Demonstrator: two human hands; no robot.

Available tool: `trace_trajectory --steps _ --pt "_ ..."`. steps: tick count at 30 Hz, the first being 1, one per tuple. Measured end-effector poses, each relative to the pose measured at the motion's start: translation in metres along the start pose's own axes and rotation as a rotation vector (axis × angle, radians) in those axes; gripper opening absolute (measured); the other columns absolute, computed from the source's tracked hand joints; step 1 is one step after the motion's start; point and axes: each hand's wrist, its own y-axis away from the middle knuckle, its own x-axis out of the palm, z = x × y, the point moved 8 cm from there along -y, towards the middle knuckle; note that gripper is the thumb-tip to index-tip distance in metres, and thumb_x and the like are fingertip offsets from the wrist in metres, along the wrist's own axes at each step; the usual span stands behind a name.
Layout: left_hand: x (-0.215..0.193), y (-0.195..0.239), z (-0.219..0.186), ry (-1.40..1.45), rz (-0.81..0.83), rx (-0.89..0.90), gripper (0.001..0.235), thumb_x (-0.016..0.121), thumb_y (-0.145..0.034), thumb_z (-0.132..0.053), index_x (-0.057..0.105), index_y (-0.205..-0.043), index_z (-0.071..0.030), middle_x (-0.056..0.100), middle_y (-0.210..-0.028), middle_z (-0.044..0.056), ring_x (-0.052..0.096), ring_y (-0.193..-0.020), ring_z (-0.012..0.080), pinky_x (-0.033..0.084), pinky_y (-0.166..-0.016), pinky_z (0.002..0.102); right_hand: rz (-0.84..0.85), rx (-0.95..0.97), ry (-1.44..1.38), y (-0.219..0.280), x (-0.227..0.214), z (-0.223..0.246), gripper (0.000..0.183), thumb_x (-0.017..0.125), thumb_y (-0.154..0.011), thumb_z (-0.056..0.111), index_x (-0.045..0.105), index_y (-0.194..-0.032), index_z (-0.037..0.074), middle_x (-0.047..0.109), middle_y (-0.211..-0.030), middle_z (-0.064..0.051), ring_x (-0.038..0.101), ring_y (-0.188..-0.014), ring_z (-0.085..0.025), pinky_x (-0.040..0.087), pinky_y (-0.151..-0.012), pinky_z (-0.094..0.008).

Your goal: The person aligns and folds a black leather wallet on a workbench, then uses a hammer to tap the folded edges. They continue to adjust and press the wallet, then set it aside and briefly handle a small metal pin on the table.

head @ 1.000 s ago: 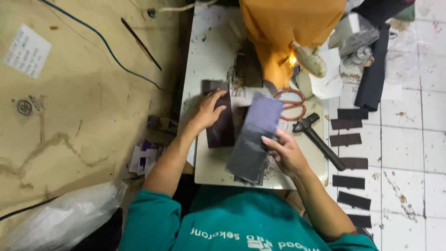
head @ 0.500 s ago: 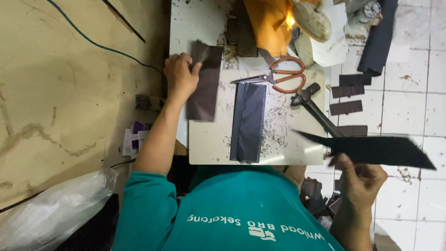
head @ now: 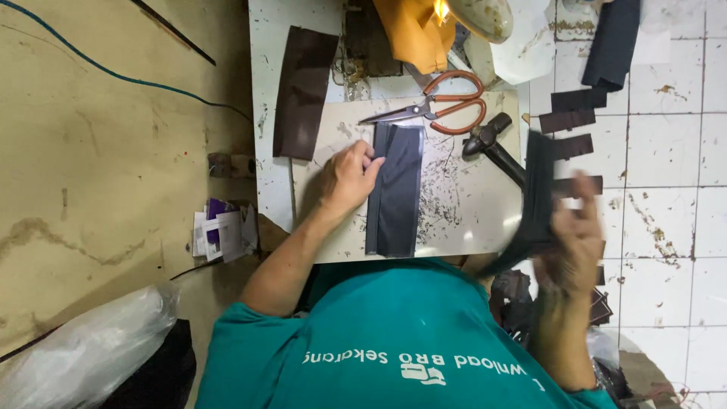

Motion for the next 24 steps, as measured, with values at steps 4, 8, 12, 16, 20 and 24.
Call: trace_trajectory --steps 4,8,12,16,20,24 --pt "0.01 0.031 -0.002 0.079 0.101 -0.147 0.02 0.076 -0.09 -0.03 0.066 -0.085 -0.014 0.069 -0.065 0.0 0.067 -0.061 0.0227 0.052 -0.058 0.04 0.196 -0.059 0.267 0.008 0.002 0.0 0.089 0.07 -0.092 0.016 0.024 -0.166 0.001 0.064 -0.081 0.015 0.058 -0.138 -0.019 0.038 -0.132 -0.039" --pt "-0.031 0.062 -0.02 0.006 0.245 -0.181 0.046 0.073 -0.093 -0.038 0.05 -0.122 -0.01 0.06 -0.081 0.005 0.06 -0.068 0.0217 0.053 -0.062 0.039 0.201 0.138 -0.09 0.021 0.0 -0.011 0.083 0.077 -0.094 0.031 0.031 -0.16 0.01 0.063 -0.098 -0.004 0.055 -0.074 -0.008 0.045 -0.053 -0.015" --pt "-0.042 0.124 -0.032 -0.273 0.418 0.394 0.108 0.093 -0.068 -0.03 0.035 -0.159 -0.017 0.037 -0.155 0.025 0.034 -0.142 0.0515 0.032 -0.117 0.063 0.14 0.212 0.143 0.024 -0.09 -0.094 0.054 0.069 -0.084 0.004 0.056 -0.136 -0.007 0.07 -0.105 -0.031 0.075 -0.081 -0.032 0.064 -0.061 -0.036" --pt "0.001 0.157 -0.025 -0.467 0.343 0.51 0.093 0.087 -0.074 -0.024 0.043 -0.156 -0.028 0.033 -0.166 0.01 0.029 -0.15 0.042 0.026 -0.119 0.062 0.074 0.19 0.115 0.005 -0.054 -0.08 0.049 0.064 -0.093 0.013 0.054 -0.139 0.001 0.07 -0.115 -0.026 0.077 -0.093 -0.031 0.067 -0.072 -0.038" --pt "0.007 0.163 -0.042 -0.184 0.141 0.623 0.059 0.06 -0.088 -0.006 0.057 -0.146 -0.016 0.049 -0.157 0.012 0.046 -0.145 0.0336 0.034 -0.118 0.049 0.094 0.277 -0.176 -0.013 -0.023 -0.109 0.035 0.059 -0.101 0.012 0.054 -0.134 0.003 0.071 -0.104 -0.028 0.076 -0.093 -0.036 0.066 -0.077 -0.047" --pt "0.0 0.172 -0.044 -0.114 0.135 0.616 0.053 0.057 -0.089 -0.003 0.06 -0.142 -0.009 0.055 -0.15 0.016 0.053 -0.138 0.0353 0.041 -0.116 0.049 0.233 0.465 -0.413 -0.028 0.077 -0.117 0.041 0.054 -0.103 0.017 0.054 -0.142 0.005 0.052 -0.15 -0.03 0.05 -0.141 -0.049 0.045 -0.103 -0.075"
